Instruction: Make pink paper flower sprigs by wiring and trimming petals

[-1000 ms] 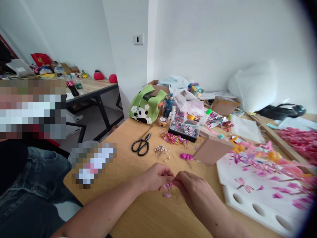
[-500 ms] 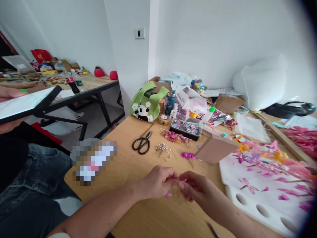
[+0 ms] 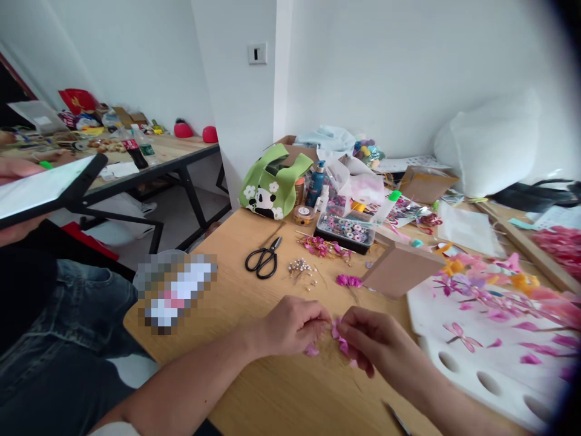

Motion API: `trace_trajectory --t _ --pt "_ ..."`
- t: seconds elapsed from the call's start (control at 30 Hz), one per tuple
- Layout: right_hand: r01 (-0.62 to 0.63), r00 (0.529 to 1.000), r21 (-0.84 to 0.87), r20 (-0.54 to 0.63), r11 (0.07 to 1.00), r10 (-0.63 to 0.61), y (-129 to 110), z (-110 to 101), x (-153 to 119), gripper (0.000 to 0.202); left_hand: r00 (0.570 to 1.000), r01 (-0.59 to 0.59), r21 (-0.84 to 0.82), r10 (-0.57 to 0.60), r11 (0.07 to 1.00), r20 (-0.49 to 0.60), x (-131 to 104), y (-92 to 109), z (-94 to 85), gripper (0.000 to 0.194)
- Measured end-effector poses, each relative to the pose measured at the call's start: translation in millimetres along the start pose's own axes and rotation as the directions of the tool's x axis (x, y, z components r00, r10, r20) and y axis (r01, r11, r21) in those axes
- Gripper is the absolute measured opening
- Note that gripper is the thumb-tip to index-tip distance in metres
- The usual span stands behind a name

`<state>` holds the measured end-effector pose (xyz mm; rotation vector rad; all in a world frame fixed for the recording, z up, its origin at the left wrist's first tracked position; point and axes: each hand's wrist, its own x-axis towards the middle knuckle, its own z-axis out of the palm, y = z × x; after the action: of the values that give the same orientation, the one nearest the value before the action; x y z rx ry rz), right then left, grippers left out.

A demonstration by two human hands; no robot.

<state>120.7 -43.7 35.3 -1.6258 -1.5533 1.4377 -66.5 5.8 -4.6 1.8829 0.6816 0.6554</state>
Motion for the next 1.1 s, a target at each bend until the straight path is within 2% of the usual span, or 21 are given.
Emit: trace_trajectory --t 0.07,0.17,0.3,0.43,0.57,0.7,0.8,0.9,1.1 --pt "-0.11 0.994 0.221 0.034 0.969 0.105 -4 -4 2 0.03 0.985 -0.155 0.231 0.167 0.961 -0.032 -1 1 -2.5 0.022" --pt "-0.146 0.989 0.337 0.04 0.93 0.141 -7 -8 2 0.03 0.967 -0.234 0.383 0.255 0.894 -0.004 -1 3 -5.9 0.023" --pt "-0.118 0.993 0.289 0.02 0.95 0.117 -11 -9 3 0.029 0.966 -0.211 0.424 0.253 0.881 -0.046 -1 6 -9.4 0.019" --pt "-0.045 0.999 0.208 0.017 0.977 0.043 -14 -13 10 0.028 0.965 -0.155 0.38 0.221 0.912 -0.138 2 4 -13.8 0.019" --pt "0.09 0.996 0.006 -0.022 0.996 -0.09 -10 -19 26 0.03 0.96 -0.018 0.28 0.094 0.96 -0.263 7 -5 -18.7 0.02" --pt "0.131 0.986 -0.251 -0.07 0.959 -0.152 -3 -28 45 0.027 0.932 0.106 0.156 -0.044 0.982 -0.358 13 -15 -24.0 0.026" --pt "0.089 0.965 -0.451 -0.18 0.888 -0.189 -2 -35 61 0.019 0.899 0.146 0.126 -0.078 0.981 -0.431 17 -20 -27.0 0.03" --pt "0.002 0.928 -0.636 -0.286 0.772 -0.239 -2 -38 80 0.014 0.878 0.175 0.189 -0.066 0.966 -0.473 19 -24 -28.3 0.029" --pt "-0.164 0.904 -0.813 -0.35 0.559 -0.245 5 -30 110 0.017 0.871 0.225 0.307 -0.049 0.925 -0.49 22 -34 -31.8 0.02"
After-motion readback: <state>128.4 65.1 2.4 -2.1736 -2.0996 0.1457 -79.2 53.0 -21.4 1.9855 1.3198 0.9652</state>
